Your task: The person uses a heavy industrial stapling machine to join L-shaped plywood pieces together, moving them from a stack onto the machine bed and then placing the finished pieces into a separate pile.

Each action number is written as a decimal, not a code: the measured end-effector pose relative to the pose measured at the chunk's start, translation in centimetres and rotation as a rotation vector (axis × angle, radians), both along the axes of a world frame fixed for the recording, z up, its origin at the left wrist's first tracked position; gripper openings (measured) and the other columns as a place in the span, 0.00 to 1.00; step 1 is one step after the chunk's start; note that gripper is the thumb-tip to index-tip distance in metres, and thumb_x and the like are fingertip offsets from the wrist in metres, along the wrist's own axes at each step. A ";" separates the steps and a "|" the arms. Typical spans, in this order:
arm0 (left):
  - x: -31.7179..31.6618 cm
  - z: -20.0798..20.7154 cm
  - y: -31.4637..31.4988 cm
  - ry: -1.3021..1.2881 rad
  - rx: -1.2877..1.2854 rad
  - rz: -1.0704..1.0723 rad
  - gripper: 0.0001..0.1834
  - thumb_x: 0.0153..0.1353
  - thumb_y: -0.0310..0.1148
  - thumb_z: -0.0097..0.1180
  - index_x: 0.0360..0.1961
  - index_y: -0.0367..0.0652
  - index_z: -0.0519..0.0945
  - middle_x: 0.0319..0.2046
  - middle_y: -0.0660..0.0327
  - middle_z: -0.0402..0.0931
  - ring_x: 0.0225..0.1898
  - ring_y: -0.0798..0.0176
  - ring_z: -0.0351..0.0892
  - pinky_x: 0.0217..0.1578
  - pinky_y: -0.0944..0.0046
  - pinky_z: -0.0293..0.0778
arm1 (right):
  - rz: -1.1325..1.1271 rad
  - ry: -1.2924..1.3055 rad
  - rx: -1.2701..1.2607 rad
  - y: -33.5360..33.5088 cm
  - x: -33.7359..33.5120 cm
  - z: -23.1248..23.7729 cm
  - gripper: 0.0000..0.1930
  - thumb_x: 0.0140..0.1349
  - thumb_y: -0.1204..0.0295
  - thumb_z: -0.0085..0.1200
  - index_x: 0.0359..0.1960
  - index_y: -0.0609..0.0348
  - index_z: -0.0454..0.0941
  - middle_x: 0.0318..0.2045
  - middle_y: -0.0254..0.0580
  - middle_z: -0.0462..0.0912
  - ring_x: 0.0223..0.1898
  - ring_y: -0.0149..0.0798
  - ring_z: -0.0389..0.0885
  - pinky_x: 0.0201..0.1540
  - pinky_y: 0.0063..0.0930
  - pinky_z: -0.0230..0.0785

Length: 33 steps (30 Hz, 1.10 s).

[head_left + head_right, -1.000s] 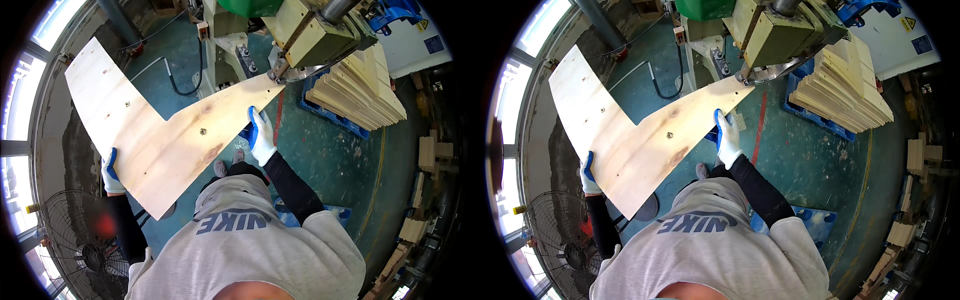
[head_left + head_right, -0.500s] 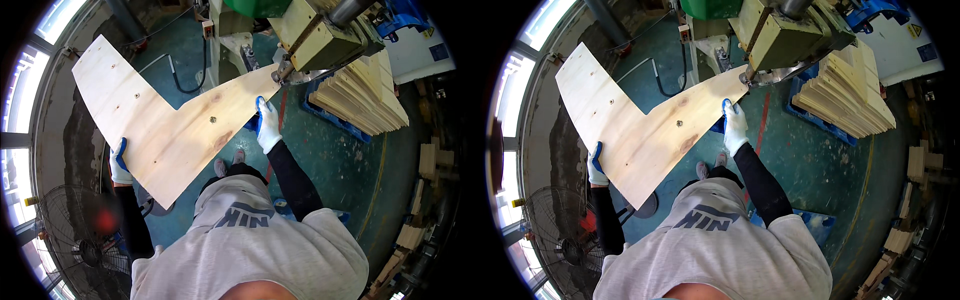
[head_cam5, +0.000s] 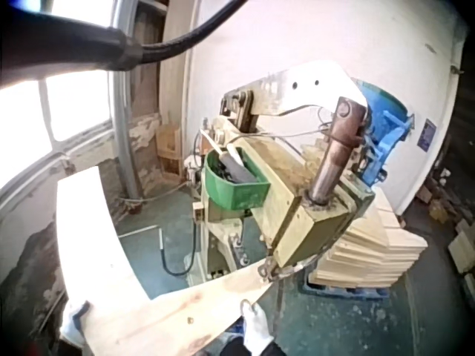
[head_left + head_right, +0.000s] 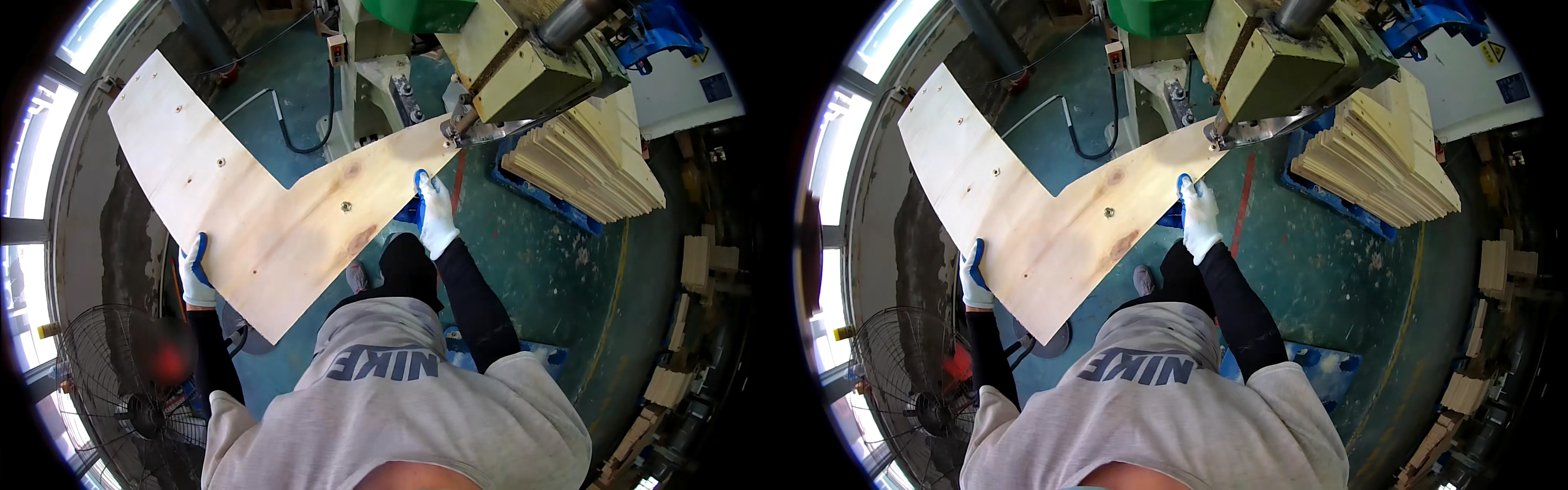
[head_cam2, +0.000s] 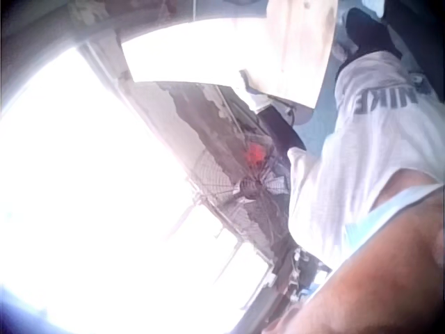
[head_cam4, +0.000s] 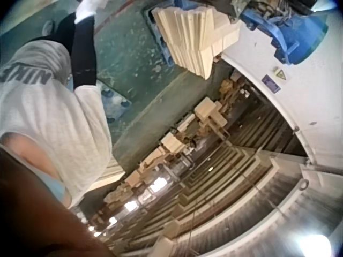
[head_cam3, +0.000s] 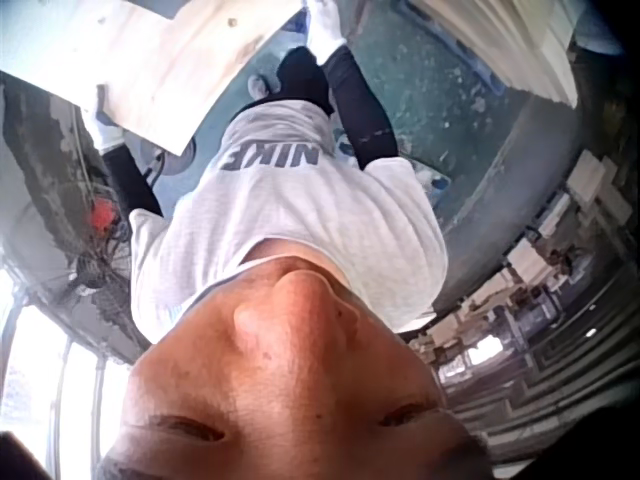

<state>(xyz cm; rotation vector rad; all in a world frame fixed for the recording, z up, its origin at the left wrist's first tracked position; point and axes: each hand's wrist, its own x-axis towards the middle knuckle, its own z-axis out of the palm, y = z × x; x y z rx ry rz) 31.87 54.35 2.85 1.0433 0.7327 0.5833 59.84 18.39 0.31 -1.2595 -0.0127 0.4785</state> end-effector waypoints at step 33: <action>2.8 -10.0 -28.5 0.329 -0.744 -0.529 0.20 0.67 0.33 0.58 0.56 0.34 0.75 0.47 0.51 0.82 0.47 0.53 0.84 0.51 0.54 0.80 | -0.399 0.286 -0.119 -33.6 -4.9 -0.1 0.16 0.69 0.55 0.55 0.46 0.53 0.78 0.27 0.31 0.81 0.19 0.25 0.77 0.19 0.19 0.67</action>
